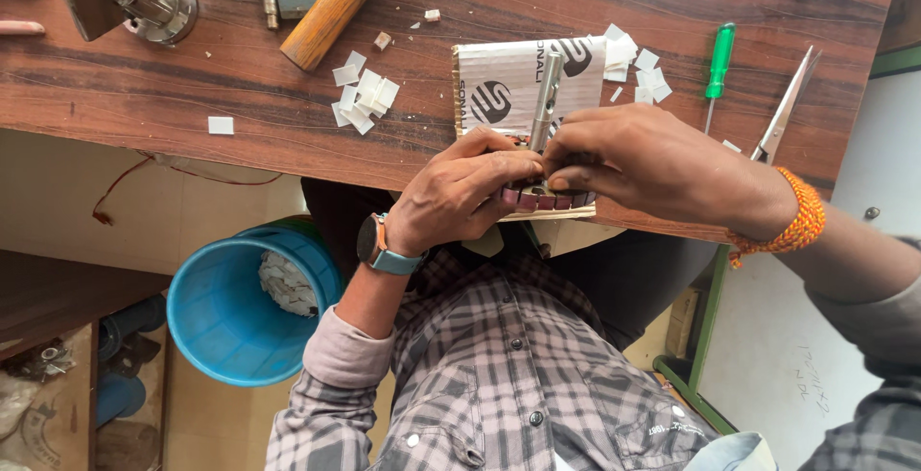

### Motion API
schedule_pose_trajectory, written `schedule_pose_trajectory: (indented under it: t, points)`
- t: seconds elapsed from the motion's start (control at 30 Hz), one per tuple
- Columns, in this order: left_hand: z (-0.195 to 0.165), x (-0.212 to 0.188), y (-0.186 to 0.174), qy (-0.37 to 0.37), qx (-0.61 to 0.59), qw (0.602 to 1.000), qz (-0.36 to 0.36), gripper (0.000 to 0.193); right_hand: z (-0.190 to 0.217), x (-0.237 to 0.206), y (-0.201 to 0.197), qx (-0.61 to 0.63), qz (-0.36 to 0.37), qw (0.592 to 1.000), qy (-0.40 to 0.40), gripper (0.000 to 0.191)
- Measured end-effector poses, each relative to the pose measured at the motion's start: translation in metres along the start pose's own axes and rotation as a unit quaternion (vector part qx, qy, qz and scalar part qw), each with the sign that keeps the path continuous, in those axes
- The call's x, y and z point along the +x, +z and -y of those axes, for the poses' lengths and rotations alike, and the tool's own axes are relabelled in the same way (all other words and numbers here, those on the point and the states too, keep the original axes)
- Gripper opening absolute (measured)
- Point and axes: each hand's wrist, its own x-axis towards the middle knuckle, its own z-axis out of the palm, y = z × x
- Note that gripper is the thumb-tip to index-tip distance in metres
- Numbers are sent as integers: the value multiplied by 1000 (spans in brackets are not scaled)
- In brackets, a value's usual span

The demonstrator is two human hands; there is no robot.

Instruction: The person assembles a circular motor armature on a workbench, pressing small white insulation pieces into the slots between copper segments around the core. They use a green-handled screwdriver to tighten and adjust parts, trim pieces with scissors, and rotate the armature to work around it.

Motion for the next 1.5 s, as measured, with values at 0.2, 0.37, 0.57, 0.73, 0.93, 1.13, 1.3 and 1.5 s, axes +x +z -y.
schedule_pose_trajectory:
  t: [0.2,0.37,0.57,0.73,0.93,1.13,1.3,1.5]
  points:
    - [4,0,-3,28,16,999,-14,36,5,2,12,-14,-24,999,-23,19]
    - [10,5,-4,60,53,997,6,38,-8,0,19,83,-21,996,-5,14]
    - [15,6,-6,47,33,998,20,40,-28,-7,19,140,-52,988,-40,8]
    - [13,8,-1,37,45,998,26,38,-35,-4,15,62,-88,993,-42,19]
    - [10,5,-2,24,9,1000,13,39,-35,-2,4,26,-33,989,-140,23]
    - [8,5,-2,29,8,999,17,40,-36,7,-7,34,40,987,-154,18]
    - [10,4,-2,8,8,1000,23,38,-27,4,4,-88,-15,985,-145,17]
    - [25,5,1,0,-42,999,14,39,-25,0,9,-28,-82,986,-142,17]
